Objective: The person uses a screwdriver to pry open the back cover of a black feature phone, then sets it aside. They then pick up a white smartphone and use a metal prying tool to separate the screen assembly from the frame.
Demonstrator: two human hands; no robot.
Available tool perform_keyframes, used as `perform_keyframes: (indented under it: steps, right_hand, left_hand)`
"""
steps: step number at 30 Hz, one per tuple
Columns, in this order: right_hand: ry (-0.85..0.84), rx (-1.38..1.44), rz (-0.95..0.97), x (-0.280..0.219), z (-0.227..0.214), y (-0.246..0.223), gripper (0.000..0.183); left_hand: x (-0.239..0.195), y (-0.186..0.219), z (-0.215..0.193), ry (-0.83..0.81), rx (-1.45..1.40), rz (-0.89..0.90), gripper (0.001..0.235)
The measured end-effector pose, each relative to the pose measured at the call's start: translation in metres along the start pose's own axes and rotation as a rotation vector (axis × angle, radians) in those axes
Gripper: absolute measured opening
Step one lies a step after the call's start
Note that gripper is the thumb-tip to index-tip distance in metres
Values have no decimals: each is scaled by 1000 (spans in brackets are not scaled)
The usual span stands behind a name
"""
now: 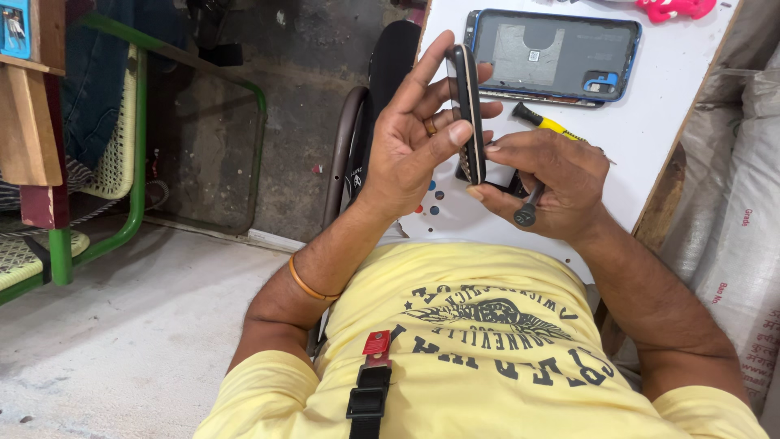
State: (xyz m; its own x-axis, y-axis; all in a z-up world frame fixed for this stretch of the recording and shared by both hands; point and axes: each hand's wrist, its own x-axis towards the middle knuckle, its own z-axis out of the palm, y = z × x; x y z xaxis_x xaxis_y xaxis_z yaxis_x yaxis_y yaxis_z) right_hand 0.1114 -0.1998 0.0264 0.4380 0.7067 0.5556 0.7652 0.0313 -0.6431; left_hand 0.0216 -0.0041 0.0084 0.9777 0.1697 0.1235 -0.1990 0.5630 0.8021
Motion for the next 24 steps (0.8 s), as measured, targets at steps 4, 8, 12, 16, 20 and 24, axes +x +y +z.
perform_keyframes:
  steps: [4,8,12,16,20,24]
  right_hand:
    - [-15,4,9,0,1,1,44]
    - [-30,7,20,0,0,-1,45]
    - [-38,16,12,1,0,-2,45]
    - [-46,22,11,1,0,-2,46]
    - [-47,22,9,1,0,-1,46]
    - [-52,20,11,1,0,-1,46]
  left_hand:
    - [1,1,-1,-20,-8,-4,79]
    - [0,2,0,-19,-18,-32,80]
    - [-1,2,0,-26,-12,-33,76]
    - [0,1,0,-27,-11,-25,78]
    - [-1,2,1,-26,-15,-25,79]
    - [-1,3,1,-23,-23,-35,79]
